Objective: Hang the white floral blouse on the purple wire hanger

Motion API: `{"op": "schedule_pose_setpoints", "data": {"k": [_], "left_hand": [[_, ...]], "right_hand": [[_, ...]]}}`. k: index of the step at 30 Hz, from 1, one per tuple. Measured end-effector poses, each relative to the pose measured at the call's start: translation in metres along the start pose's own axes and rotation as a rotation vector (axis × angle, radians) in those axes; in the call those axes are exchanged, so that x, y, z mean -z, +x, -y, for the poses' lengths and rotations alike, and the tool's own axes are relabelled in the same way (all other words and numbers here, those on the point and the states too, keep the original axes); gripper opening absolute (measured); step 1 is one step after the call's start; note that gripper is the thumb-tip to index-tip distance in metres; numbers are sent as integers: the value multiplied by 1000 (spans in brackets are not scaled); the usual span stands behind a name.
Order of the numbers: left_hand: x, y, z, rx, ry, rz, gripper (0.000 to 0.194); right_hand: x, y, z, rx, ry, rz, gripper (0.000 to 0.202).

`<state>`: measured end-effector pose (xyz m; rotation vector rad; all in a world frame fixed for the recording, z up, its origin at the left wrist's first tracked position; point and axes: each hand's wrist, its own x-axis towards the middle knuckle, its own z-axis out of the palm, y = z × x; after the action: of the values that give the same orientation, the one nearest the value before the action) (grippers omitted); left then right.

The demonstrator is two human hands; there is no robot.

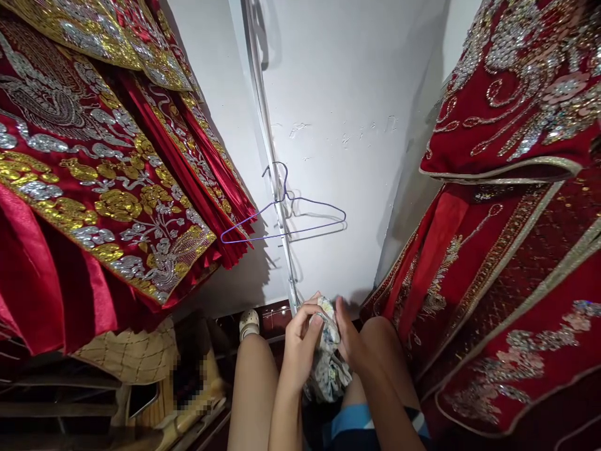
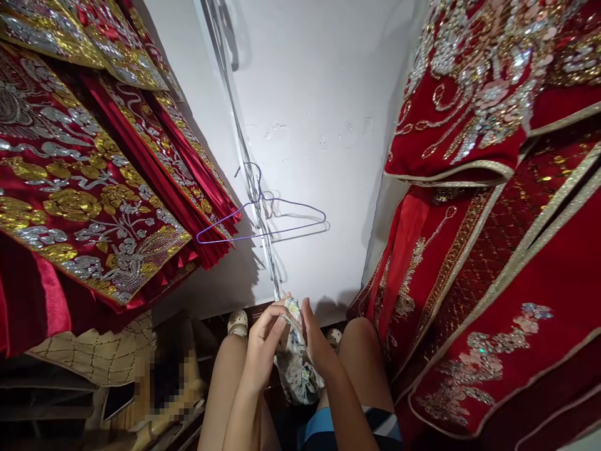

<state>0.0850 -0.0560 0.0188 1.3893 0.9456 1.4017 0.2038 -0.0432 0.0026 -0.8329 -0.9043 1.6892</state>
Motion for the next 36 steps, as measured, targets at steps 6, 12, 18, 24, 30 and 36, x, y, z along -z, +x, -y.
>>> {"op": "schedule_pose_setpoints", "data": {"k": [6,12,18,24,30,36], "left_hand": [[21,0,0,-69,96,4,29],[59,0,1,153,371,342,55],[133,27,-12,241,1153,533,56],[177,64,-47,162,1530,358,38],[195,93,-77,-57,1384,31,33],[188,102,-91,-83,1153,-94,43]], "right_hand": [[-5,-5,20,-130,-277,227,31],[-1,27,61,-99,-282,206,11],[3,76,130,406,-687,169,10],[1,167,130,580,-906,-31,37],[16,188,107,541,-935,-119,17],[38,150,119,572,-978,-218,20]]}}
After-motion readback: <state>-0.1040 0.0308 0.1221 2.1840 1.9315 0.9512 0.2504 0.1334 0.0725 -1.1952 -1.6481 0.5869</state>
